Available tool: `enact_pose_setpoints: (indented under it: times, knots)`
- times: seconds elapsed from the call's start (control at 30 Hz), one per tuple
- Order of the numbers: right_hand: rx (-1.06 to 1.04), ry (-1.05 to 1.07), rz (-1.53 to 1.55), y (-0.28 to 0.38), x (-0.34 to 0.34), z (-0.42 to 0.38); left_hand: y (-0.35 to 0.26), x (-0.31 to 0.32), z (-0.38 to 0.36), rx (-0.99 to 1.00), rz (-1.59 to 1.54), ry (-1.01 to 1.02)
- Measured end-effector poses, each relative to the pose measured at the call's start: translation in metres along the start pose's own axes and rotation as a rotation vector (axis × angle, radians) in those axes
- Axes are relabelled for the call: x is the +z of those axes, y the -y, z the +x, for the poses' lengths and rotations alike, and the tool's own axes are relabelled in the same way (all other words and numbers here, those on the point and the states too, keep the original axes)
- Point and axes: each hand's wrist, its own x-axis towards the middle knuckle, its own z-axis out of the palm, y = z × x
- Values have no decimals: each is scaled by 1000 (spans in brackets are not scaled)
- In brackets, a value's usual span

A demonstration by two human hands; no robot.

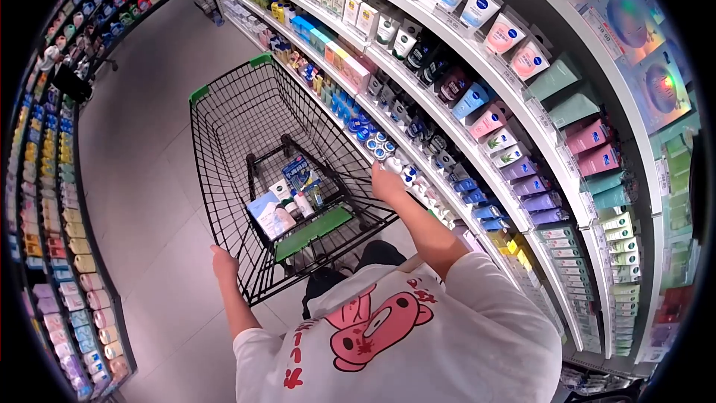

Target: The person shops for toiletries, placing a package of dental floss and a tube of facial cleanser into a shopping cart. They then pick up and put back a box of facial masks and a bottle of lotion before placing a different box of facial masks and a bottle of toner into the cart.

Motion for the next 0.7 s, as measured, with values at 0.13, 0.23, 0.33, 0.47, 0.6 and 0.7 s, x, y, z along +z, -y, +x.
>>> enact_pose_setpoints:
  times: [0.13, 0.23, 0.33, 0.47, 0.6, 0.7]
  knots:
    - [29, -7, 40, 18, -9, -2, 7, -5, 29, 18, 38, 7]
    - [56, 10, 47, 25, -13, 4, 5, -11, 44, 14, 59, 19]
    - [63, 0, 39, 27, -11, 19, -1, -18, 54, 9, 48, 33]
    - [43, 19, 29, 27, -12, 44, -7, -20, 73, 16, 75, 57]
    - [28, -1, 22, 24, -17, 77, -24, -26, 93, -14, -13, 62]
    - [37, 42, 36, 28, -37, 103, -39, -33, 109, 21, -62, 50]
